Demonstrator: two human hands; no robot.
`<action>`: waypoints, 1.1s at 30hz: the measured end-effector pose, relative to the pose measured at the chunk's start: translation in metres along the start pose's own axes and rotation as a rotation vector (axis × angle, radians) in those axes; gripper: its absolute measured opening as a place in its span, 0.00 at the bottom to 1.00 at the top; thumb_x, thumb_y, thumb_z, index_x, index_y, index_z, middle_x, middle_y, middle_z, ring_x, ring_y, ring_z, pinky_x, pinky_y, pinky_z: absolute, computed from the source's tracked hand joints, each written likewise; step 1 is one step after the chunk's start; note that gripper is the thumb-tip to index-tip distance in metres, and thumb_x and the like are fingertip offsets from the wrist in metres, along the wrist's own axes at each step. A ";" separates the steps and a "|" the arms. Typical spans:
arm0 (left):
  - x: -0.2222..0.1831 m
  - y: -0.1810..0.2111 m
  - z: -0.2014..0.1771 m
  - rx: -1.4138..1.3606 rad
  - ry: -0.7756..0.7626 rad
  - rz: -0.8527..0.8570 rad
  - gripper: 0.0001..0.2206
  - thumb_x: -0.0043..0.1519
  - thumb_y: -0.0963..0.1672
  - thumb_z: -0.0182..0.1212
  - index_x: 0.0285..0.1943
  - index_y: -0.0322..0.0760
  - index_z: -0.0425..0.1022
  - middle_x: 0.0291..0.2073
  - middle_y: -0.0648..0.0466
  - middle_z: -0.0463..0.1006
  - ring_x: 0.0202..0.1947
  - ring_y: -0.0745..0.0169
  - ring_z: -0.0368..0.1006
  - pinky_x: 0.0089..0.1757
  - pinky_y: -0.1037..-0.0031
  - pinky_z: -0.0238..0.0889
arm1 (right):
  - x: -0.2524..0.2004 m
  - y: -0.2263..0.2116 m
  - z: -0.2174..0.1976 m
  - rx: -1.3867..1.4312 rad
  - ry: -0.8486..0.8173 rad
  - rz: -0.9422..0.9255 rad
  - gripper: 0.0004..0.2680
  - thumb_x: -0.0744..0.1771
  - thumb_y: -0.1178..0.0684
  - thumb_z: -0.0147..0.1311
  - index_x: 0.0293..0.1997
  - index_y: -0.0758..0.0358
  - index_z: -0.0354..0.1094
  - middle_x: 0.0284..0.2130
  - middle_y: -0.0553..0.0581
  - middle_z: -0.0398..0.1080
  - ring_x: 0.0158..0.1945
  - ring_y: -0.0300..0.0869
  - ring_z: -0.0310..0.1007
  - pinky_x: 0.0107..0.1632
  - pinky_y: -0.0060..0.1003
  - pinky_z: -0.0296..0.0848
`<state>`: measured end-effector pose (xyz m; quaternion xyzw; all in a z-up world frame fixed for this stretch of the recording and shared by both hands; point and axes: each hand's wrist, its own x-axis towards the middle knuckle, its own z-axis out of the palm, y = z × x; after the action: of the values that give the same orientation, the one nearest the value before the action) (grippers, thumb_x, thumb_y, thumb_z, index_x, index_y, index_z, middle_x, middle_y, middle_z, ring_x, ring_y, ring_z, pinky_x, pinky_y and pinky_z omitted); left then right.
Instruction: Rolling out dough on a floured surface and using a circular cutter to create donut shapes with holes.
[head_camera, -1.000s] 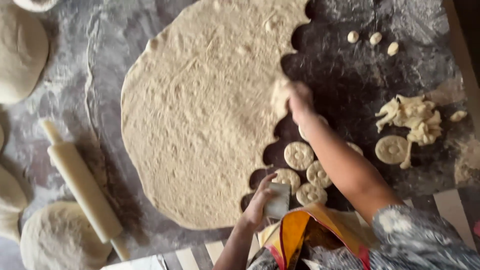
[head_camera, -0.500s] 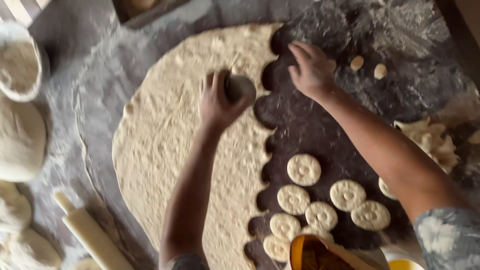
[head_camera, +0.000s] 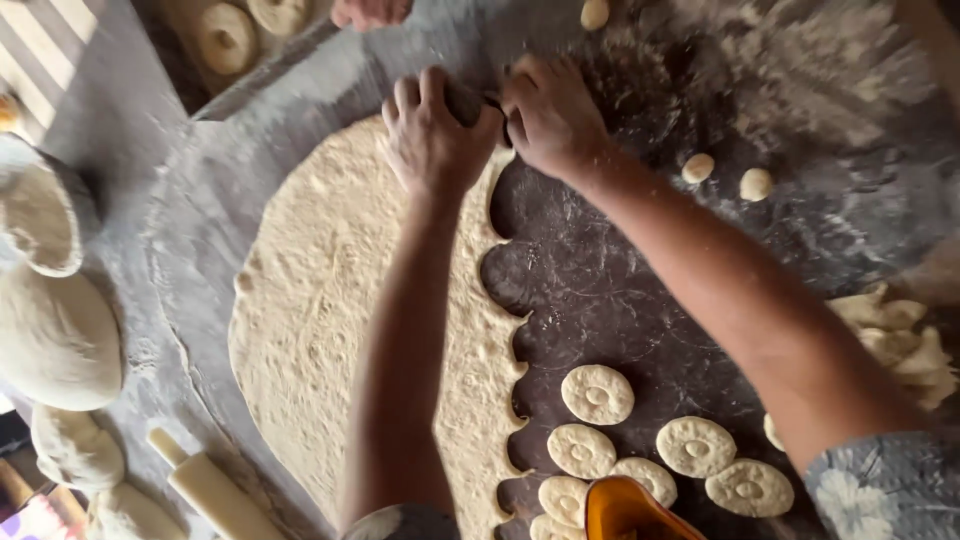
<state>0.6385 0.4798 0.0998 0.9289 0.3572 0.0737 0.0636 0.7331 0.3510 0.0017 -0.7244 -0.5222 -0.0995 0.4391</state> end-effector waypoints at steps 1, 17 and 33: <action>0.000 0.004 -0.003 -0.004 0.025 0.008 0.21 0.50 0.52 0.68 0.50 0.47 0.71 0.45 0.48 0.70 0.48 0.47 0.68 0.36 0.54 0.70 | -0.003 -0.010 -0.008 -0.010 0.017 -0.018 0.06 0.66 0.62 0.60 0.43 0.60 0.68 0.43 0.58 0.67 0.47 0.48 0.70 0.51 0.42 0.72; -0.069 -0.033 -0.047 -0.096 -0.270 0.173 0.20 0.52 0.53 0.65 0.51 0.45 0.72 0.46 0.49 0.73 0.48 0.50 0.72 0.41 0.61 0.73 | -0.023 -0.095 -0.064 -0.149 -0.242 -0.031 0.18 0.64 0.55 0.56 0.60 0.65 0.64 0.59 0.66 0.65 0.46 0.52 0.74 0.49 0.49 0.71; -0.115 -0.055 -0.091 -0.188 0.037 0.079 0.30 0.47 0.53 0.70 0.58 0.42 0.71 0.51 0.46 0.71 0.51 0.44 0.67 0.42 0.53 0.69 | -0.105 -0.123 -0.051 0.009 -0.183 -0.074 0.13 0.66 0.57 0.56 0.55 0.61 0.64 0.29 0.53 0.67 0.34 0.45 0.70 0.42 0.47 0.68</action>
<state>0.5014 0.4487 0.1691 0.9308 0.3129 0.1264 0.1407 0.5994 0.2515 0.0341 -0.7086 -0.5869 -0.0466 0.3889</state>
